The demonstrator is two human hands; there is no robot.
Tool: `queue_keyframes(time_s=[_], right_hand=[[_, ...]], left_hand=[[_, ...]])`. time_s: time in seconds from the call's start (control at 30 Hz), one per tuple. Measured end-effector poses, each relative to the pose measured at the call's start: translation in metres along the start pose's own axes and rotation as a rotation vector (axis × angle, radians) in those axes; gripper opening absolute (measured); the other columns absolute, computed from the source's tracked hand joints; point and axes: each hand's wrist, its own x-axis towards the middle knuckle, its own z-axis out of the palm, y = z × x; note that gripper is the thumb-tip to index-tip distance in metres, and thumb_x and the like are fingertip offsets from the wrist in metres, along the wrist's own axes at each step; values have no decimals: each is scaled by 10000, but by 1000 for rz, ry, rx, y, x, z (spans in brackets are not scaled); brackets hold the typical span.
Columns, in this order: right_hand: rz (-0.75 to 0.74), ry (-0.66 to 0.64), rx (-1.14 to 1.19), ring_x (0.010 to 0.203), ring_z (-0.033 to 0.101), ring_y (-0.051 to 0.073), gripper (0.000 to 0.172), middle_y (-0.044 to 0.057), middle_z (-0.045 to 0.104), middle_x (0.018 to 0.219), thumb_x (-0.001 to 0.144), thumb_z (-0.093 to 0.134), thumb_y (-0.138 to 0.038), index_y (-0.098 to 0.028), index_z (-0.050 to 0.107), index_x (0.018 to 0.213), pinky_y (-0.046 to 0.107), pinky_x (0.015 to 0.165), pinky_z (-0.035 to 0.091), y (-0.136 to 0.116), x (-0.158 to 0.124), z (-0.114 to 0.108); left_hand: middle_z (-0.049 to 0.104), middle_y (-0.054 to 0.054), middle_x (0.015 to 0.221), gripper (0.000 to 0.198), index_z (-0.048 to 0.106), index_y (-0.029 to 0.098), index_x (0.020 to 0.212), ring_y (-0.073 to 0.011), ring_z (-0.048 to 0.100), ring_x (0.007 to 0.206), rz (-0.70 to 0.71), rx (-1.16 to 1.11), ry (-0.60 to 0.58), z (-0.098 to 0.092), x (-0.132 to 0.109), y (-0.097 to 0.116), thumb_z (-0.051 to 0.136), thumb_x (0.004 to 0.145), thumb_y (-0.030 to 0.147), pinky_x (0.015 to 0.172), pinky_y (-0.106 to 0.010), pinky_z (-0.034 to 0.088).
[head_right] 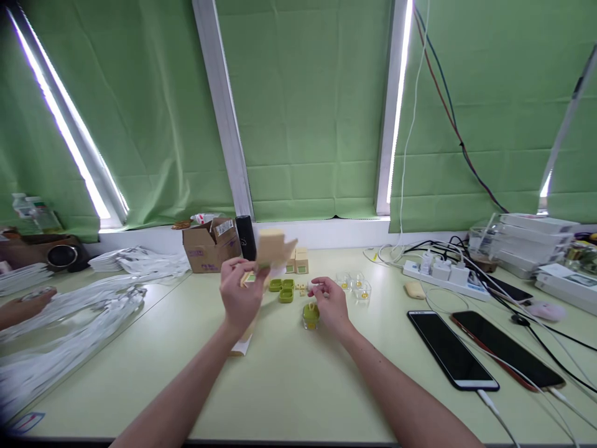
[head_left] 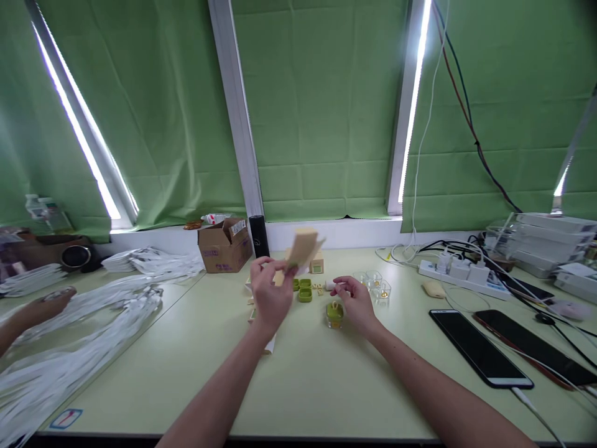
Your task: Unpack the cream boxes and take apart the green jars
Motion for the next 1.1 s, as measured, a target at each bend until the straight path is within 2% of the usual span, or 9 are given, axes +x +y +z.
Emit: queue_keyframes(time_s=[0.07,0.13,0.23,0.33,0.4,0.53,0.73,0.9,1.1], right_hand=[[8,-2,-1,810,691,233,361,66,767,811,841,649,-519,-208,705,1017,325,679,509,0,0,-1],[10,-5,-1,823,698,235,364,66,769,818,845,648,-517,-206,704,1026,328,696,512,1,0,-2],[7,-3,-21,803,688,231,373,66,771,818,850,643,-521,-204,708,1036,326,684,505,5,2,-2],[-1,9,-49,780,674,224,352,64,772,809,858,628,-504,-207,708,1030,323,670,498,8,4,-2],[-12,22,-63,784,675,224,330,63,773,805,858,623,-488,-209,709,1012,326,676,501,10,5,-2],[-22,28,-73,784,687,227,310,65,776,807,857,611,-466,-211,709,1003,331,675,513,12,6,-1],[-35,20,-74,765,691,224,298,69,776,799,851,611,-448,-205,707,994,331,668,528,14,6,-1],[-40,14,-83,770,691,219,289,63,774,796,850,616,-441,-207,712,990,320,654,525,16,6,-1],[-32,-7,-97,763,689,218,281,64,771,808,862,610,-441,-214,709,994,319,650,512,15,4,-1]], left_hand=[[702,-67,835,261,701,202,768,-225,607,815,-156,16,-10,-16,20,-3,736,842,450,764,-342,492],[690,-38,745,339,719,186,776,-172,545,653,-308,6,-168,-38,36,-13,723,826,521,631,-290,432],[688,-34,711,419,728,166,760,-160,522,633,-466,59,-279,-80,49,-36,742,754,585,576,-262,366],[583,-4,572,475,717,166,685,-146,439,570,-642,196,-347,-121,51,-62,736,681,640,543,-266,289],[582,-13,559,500,720,167,651,-161,448,585,-716,256,-416,-144,49,-78,730,635,667,553,-268,287],[594,-44,554,514,688,189,544,-195,460,613,-803,384,-476,-173,39,-101,705,584,701,567,-281,281],[638,-70,602,516,679,201,513,-245,514,713,-860,363,-658,-171,14,-113,711,575,712,644,-304,320],[689,-92,658,543,694,186,561,-256,547,742,-871,322,-722,-158,-1,-118,693,612,726,663,-310,318],[655,-76,639,557,676,177,557,-226,520,701,-840,340,-760,-147,-10,-127,677,643,727,636,-294,290]])
